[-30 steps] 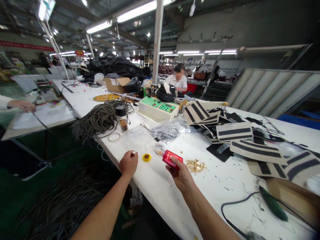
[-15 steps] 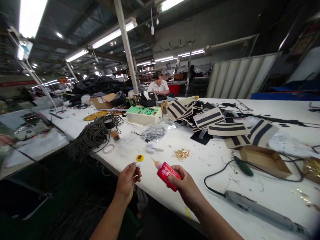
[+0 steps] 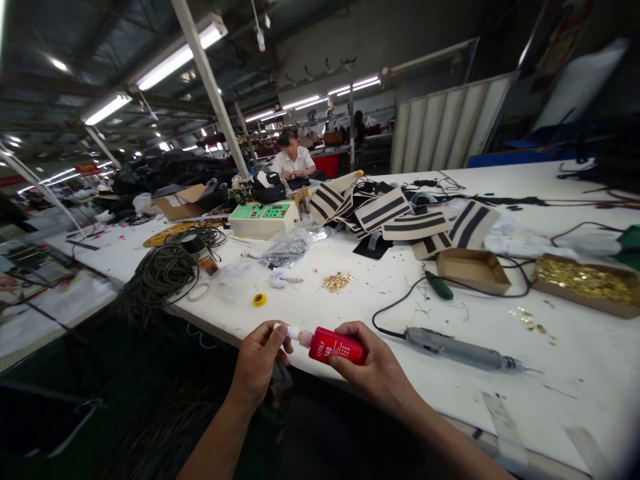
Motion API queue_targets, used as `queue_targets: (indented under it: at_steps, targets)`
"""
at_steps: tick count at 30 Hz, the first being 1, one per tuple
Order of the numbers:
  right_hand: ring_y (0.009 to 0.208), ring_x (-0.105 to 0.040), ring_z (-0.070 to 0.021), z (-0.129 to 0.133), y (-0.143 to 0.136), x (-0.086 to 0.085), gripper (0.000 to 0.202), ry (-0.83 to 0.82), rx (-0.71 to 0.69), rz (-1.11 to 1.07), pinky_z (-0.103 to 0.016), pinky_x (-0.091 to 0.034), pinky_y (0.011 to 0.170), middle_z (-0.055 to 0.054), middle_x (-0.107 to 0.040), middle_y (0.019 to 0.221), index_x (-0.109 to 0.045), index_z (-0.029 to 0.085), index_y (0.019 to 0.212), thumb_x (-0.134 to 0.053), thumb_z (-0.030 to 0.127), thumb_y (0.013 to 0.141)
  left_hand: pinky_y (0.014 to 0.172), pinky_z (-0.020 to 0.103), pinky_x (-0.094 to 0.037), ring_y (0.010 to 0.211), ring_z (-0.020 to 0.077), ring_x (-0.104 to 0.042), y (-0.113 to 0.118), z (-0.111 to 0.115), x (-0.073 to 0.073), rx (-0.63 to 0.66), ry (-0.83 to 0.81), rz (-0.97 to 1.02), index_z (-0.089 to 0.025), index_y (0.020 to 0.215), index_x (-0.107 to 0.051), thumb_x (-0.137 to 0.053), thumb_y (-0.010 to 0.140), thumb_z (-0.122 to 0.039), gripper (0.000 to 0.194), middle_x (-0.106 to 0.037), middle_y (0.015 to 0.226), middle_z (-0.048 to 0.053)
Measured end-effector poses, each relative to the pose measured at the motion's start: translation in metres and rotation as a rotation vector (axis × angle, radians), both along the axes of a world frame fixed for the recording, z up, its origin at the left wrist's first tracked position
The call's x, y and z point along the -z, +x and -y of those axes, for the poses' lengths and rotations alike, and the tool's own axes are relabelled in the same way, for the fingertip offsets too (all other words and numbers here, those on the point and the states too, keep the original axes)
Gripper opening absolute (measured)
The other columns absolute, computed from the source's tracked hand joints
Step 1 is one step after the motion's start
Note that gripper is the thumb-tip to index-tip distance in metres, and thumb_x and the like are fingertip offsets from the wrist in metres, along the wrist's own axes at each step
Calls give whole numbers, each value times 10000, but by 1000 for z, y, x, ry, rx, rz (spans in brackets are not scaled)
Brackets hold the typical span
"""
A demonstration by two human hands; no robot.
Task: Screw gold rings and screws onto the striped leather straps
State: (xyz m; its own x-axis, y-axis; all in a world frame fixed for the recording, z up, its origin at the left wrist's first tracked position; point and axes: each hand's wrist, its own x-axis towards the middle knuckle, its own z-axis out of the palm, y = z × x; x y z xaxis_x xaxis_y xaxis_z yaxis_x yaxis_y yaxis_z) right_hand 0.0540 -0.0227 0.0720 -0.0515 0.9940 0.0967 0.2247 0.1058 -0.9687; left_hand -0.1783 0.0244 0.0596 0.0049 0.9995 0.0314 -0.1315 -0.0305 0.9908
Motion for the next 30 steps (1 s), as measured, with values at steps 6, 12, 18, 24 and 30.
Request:
queue_targets:
  at_steps: [6, 12, 18, 24, 30]
  targets:
    - [813, -587, -167, 15, 15, -2, 252, 84, -9, 24, -277, -466, 733, 11, -657, 933, -621, 230, 1071, -744, 282, 857, 471, 188, -395, 487, 71, -520, 14, 9, -10, 119, -7, -143, -148, 964, -705, -746, 876, -539, 403, -663, 677, -7]
    - [815, -618, -167, 19, 18, -1, 277, 49, -22, -47, -266, -483, 732, 13, -688, 939, -648, 223, 1078, -755, 264, 826, 459, 176, -325, 464, 49, -457, 14, 15, -12, 147, 8, -219, -151, 961, -717, -756, 872, -531, 392, -635, 654, -22]
    - [888, -668, -201, 4, 10, 2, 265, 27, -140, 106, -298, -493, 794, 4, -756, 974, -764, 240, 1054, -739, 213, 792, 457, 182, -337, 478, 65, -455, 20, 16, -8, 93, 28, -159, -142, 1003, -707, -804, 814, -550, 460, -610, 632, -25]
    - [794, -641, -197, -61, 10, -10, 268, 37, 52, 212, -320, -486, 726, -13, -756, 947, -714, 222, 1024, -761, 304, 774, 508, 227, -418, 602, 132, -564, 29, -15, 29, -123, 121, -109, -185, 1069, -699, -631, 926, -601, 445, -628, 742, -2]
    - [819, -685, -206, -185, -28, -32, 286, 136, 36, 245, -314, -526, 726, -28, -748, 926, -637, 204, 1006, -752, 287, 758, 679, 291, -463, 661, 163, -626, 26, -74, 79, -21, 407, -716, -210, 803, -727, -618, 941, -346, 222, -705, 728, 24]
